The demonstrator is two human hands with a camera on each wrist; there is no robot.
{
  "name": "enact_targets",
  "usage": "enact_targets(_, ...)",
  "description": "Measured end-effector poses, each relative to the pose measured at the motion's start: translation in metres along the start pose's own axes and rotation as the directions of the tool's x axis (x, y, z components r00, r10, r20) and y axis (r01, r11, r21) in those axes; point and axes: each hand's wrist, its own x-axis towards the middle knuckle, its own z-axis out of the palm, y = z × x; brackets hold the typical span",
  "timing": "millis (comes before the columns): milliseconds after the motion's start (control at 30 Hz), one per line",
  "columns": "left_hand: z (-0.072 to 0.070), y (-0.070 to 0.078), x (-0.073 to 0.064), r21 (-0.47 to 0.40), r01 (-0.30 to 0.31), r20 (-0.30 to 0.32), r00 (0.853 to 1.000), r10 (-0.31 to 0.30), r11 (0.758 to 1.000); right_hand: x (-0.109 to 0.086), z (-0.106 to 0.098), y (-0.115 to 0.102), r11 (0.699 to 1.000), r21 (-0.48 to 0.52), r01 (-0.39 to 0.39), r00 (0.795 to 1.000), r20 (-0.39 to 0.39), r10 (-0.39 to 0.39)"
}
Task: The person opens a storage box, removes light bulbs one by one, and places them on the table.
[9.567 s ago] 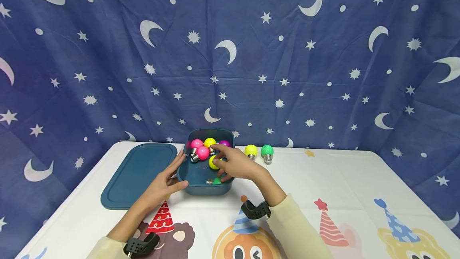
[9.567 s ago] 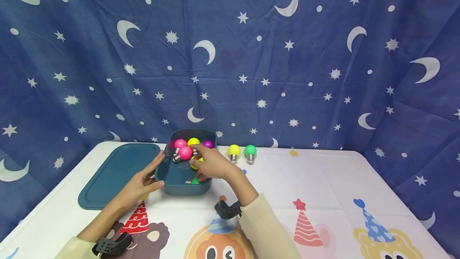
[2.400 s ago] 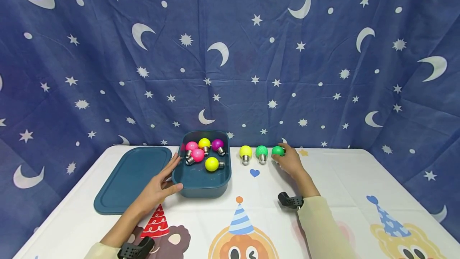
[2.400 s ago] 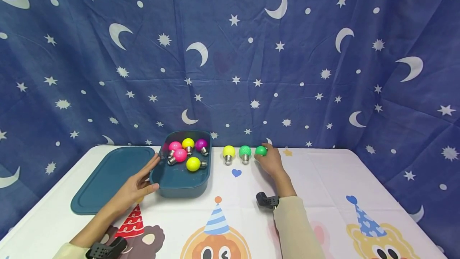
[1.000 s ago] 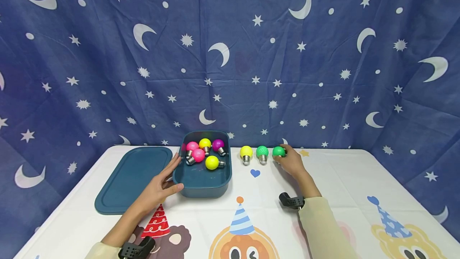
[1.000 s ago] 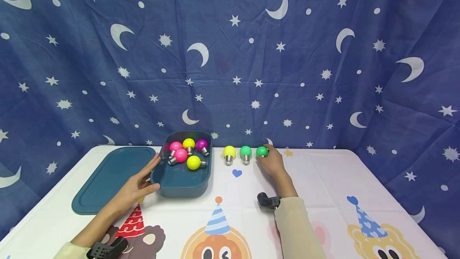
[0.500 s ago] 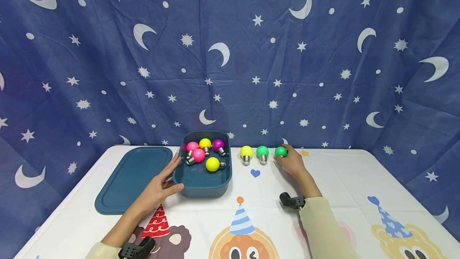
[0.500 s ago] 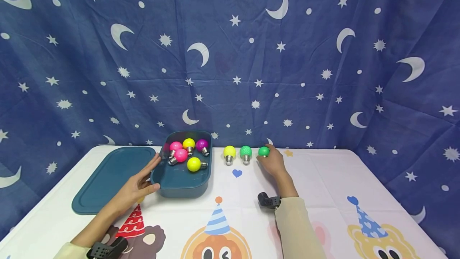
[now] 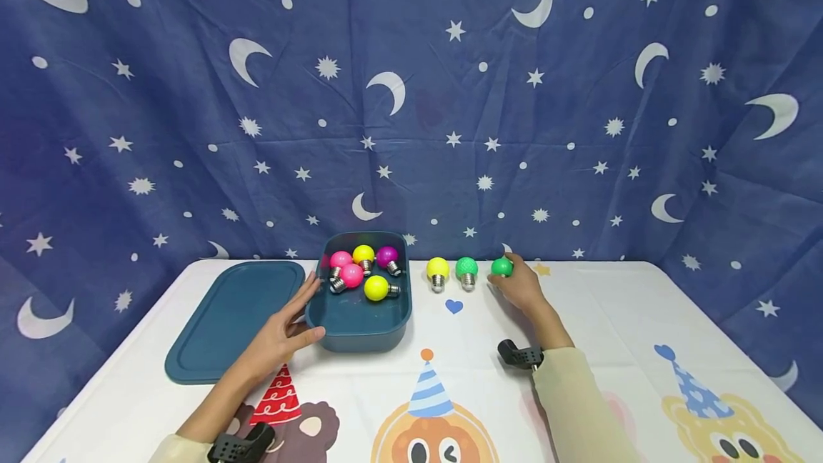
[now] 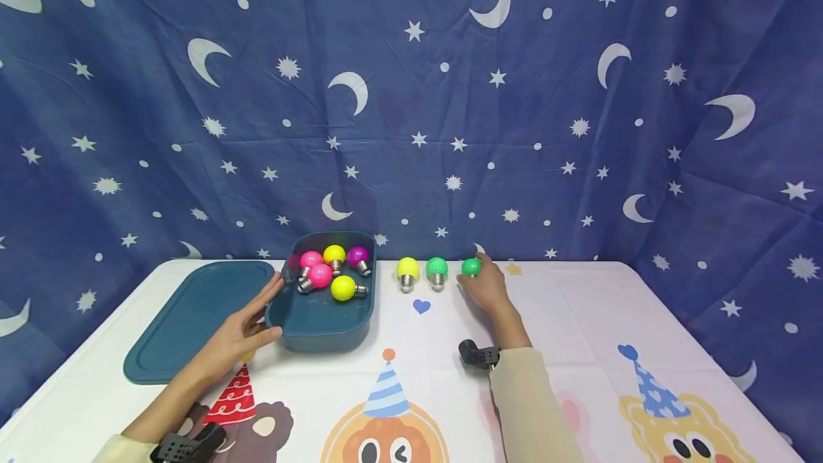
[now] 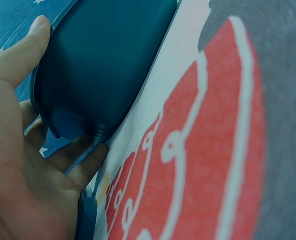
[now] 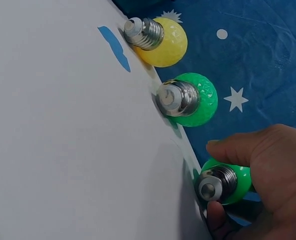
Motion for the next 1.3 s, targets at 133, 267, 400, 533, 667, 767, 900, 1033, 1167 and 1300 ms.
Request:
enact_targets(133,0.0,-0.001,0.0,-0.005,0.003,-0.001,1.0,-0.003,1.0,0.001,0.0,0.0,1.0,0.01,-0.013,1.0,0.003,0.013)
enact_targets(267,0.0,-0.001,-0.001,-0.011,0.011,-0.001,1.0,-0.011,1.0,0.001,0.001,-0.001,0.999,0.026,-0.026,1.0,0.013,0.026)
enact_targets(400,-0.002,-0.002,-0.003,-0.013,0.011,-0.004,1.0,-0.011,1.0,0.001,0.002,-0.002,0.999,0.037,-0.027,0.999,0.021,0.026)
enact_targets(533,-0.005,-0.001,-0.005,-0.012,0.013,-0.011,1.0,-0.013,1.0,0.003,0.004,-0.003,0.999,0.042,-0.018,0.999,0.03,0.016)
enact_targets(667,-0.006,0.0,-0.006,-0.014,0.014,-0.008,1.0,-0.014,1.0,0.002,0.004,-0.004,0.999,0.048,-0.012,0.999,0.035,0.011)
enact_targets(767,-0.006,0.001,-0.005,-0.021,0.015,-0.004,1.0,-0.015,1.0,0.001,0.002,-0.005,0.999,0.042,-0.015,0.999,0.032,0.013)
enact_targets(900,-0.005,0.002,-0.003,-0.033,0.012,0.006,1.0,-0.012,0.999,0.0,-0.002,-0.006,0.999,0.039,-0.024,0.999,0.032,0.023)
enact_targets(1033,-0.005,0.003,-0.002,-0.024,0.006,0.011,1.0,-0.005,1.0,0.001,-0.005,-0.005,0.999,0.041,-0.021,0.999,0.041,0.02)
enact_targets(1167,-0.004,0.004,0.0,-0.011,0.006,0.011,1.0,-0.006,1.0,0.002,-0.006,-0.003,0.999,0.036,-0.019,0.999,0.043,0.018)
enact_targets(1300,-0.002,0.002,0.001,-0.013,0.009,0.014,1.0,-0.009,1.0,0.003,-0.005,0.001,0.999,0.035,-0.026,0.999,0.044,0.024)
